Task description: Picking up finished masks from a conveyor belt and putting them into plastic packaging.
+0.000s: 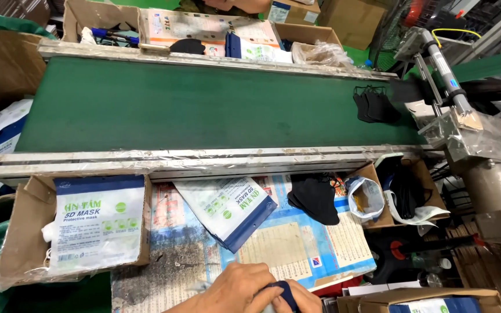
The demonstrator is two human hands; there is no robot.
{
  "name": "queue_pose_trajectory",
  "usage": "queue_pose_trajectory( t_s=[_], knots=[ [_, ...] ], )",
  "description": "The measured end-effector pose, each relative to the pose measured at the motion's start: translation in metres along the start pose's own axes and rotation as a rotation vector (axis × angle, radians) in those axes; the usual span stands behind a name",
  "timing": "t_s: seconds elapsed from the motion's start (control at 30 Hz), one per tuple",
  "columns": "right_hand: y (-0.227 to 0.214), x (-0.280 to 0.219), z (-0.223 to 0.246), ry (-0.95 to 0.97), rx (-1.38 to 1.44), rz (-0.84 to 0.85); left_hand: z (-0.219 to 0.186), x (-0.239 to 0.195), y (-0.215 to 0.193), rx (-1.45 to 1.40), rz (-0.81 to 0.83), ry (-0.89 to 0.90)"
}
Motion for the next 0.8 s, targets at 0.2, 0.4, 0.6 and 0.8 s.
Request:
queue_pose_trajectory(
  t_s=[0.2,0.4,0.6,0.8],
  knots=[
    [-0.012,-0.017,-0.027,0.051,0.075,-0.036,-0.017,-0.005,-0.036,-0.028,-0.345,0.169],
    [-0.028,-0.021,-0.036,0.185,-0.080,0.082,-0.003,0.004,-0.051,-0.223,-0.331,-0.108],
    [-0.059,-0.108,-0.150,0.143,0.153,-0.338,0.017,0.010,-0.056,-0.358,-0.343,-0.235],
    [-0.057,-0.041,-0.117,0.213,0.729,-0.480,0.080,0.013,-0.114,-0.478,-0.461,-0.635]
  ],
)
Point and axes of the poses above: each hand's wrist, its own x-axis towards the middle knuckle, its own y-axis out of the palm, z = x × y, the point moved 7 cm from there along x, towards the middle knuckle, and after that the axes turned 14 degrees about -y, right-handed, at the moved point
